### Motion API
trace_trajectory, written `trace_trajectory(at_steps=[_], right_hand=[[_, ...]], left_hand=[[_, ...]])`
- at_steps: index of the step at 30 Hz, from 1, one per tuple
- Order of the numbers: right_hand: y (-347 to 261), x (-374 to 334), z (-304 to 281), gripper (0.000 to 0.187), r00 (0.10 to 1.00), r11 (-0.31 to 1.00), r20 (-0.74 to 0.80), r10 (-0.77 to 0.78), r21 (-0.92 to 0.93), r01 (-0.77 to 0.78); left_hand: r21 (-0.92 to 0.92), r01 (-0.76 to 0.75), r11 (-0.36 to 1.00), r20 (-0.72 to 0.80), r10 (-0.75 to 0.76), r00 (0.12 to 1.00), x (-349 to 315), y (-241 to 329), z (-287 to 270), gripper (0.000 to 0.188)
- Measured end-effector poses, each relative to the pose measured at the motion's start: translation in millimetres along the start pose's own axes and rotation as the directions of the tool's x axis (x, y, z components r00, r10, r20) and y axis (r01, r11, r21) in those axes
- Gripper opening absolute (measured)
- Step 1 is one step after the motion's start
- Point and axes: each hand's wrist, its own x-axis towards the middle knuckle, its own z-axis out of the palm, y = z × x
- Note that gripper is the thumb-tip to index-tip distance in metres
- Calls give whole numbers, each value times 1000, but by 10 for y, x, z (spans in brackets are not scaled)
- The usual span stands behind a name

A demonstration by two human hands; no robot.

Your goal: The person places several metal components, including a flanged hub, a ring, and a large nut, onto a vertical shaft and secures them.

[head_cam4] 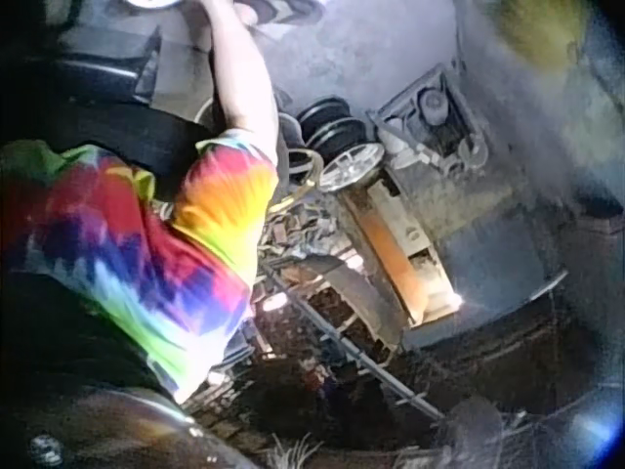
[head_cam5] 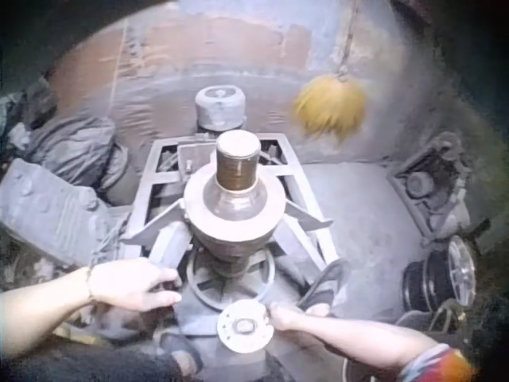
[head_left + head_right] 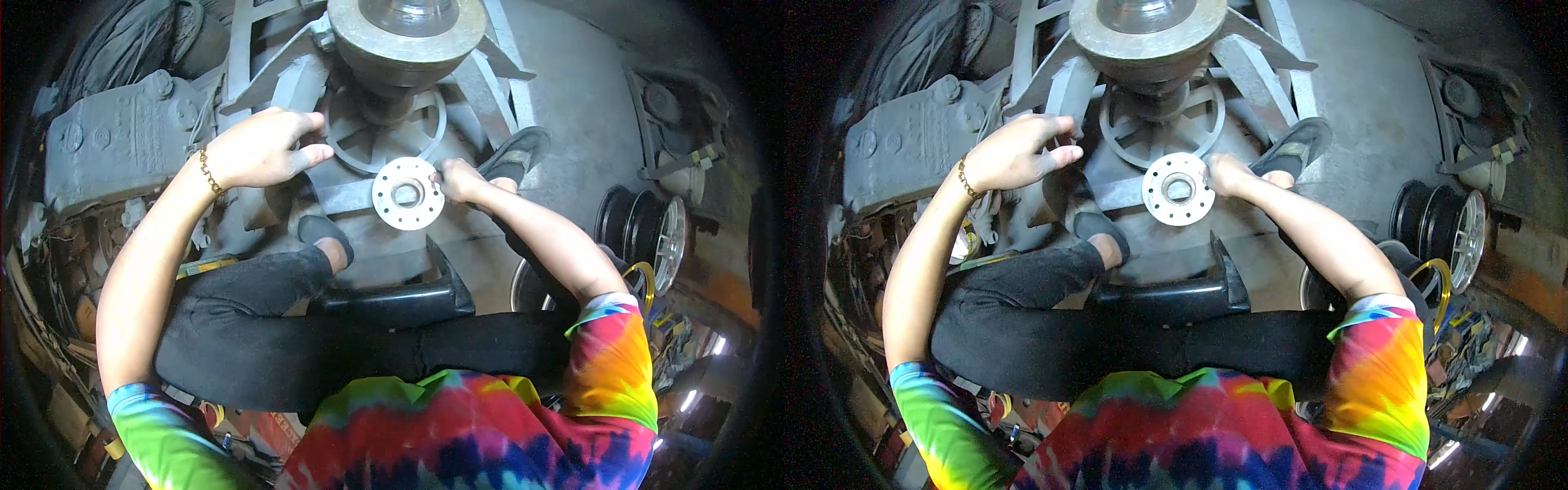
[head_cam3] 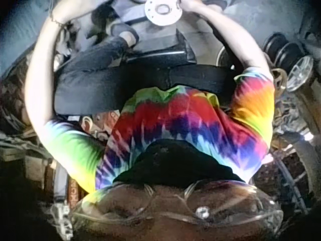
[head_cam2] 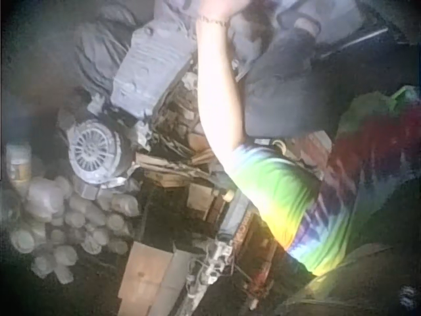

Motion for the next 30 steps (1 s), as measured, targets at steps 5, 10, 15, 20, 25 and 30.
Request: trace_trajectory(at_steps=[5,10,15,20,25,30], right_hand=[[315,121,295,39,998,997,-63,-11,-78,6],[244,99,195,43,1000,999,11,26,-20,-25],[183,45,91,37,981,996,180,73,32,-80],[214,56,88,38,984,995,173,48,75,-62],[198,95,71,39,979,996,190,74,43,-84],[179,78,58,40,977,993,187,98,39,-108]], left_hand=[[30,59,998,46,-61,997,4,59,-70,36],[0,22,1000,-11,-22,1000,-12,-91,-24,36],[5,40,999,-28,-40,999,-4,-169,-38,36],[44,123,991,44,-125,991,17,-153,-107,33],[65,73,995,-27,-72,997,5,-205,-50,34],[33,42,999,-48,-41,998,17,-234,-30,34]])
